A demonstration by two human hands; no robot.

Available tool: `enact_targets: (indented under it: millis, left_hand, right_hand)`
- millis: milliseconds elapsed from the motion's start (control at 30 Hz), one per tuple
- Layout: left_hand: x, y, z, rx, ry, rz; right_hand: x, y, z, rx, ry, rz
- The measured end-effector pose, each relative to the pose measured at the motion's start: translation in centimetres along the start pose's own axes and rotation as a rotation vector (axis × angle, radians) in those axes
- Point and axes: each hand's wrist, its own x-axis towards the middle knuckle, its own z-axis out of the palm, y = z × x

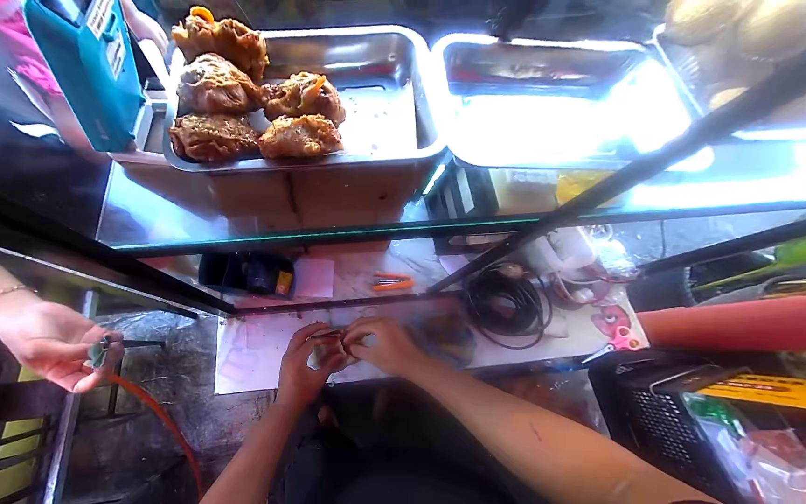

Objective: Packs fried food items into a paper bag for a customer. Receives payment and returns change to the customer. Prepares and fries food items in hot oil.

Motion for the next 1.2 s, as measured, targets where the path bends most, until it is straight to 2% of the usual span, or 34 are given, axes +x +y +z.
enact_targets:
  millis: [100, 267, 467, 600, 733, 833, 933, 1067, 1133, 1200]
  left_hand:
    - [-0.1, 0.0, 0.2, -0.032, 0.043, -0.002]
    - [-1.0, 0.8, -2.5, -0.024, 0.109, -0.019]
    - [-1.6, 1.3, -2.0, 0.019, 0.136, 0.05]
    - [-1.4, 2.2, -1.8, 0.041, 0.164, 0.008]
    - [-1.9, 2.5, -2.3, 0.008, 0.152, -0.109]
    - [-1.9, 3.5, -2.1, -0.03, 0.139, -0.214]
    - [-1.4, 4.1, -1.4, -0.119, 0.134, -0.389]
    - [-0.3, 4.6, -1.5, -0.31, 0.083, -0.688]
    - [-0.2, 4.6, -1.7, -0.328, 0.044, -0.746]
    - [-0.2, 4.6, -1.8, -0.289, 0.006, -0.707]
  right_hand:
    - [0.1, 0.4, -0.1, 0.044, -0.012, 0.05]
    - [-0.7, 1.5, -2.3, 0.03, 0.065, -0.024]
    - [-1.3, 1.7, -2.3, -0.087, 0.08, -0.176]
    - [-1.4, 1.7, -2.7, -0.089, 0.071, -0.125]
    - [-1.4, 1.7, -3.7, 0.013, 0.029, 0.132]
    - [-1.6, 2.1, -3.5, 0.146, 0.032, 0.174]
    - [-1.9, 2.3, -2.9, 0.121, 0.034, 0.111]
    - [-2.6, 1.2, -3.2, -0.228, -0.089, -0.097]
    - [-2.6, 1.2, -3.4, -0.366, -0.151, -0.189]
    - [-2.5, 1.3, -3.3, -0.479, -0.177, -0.247]
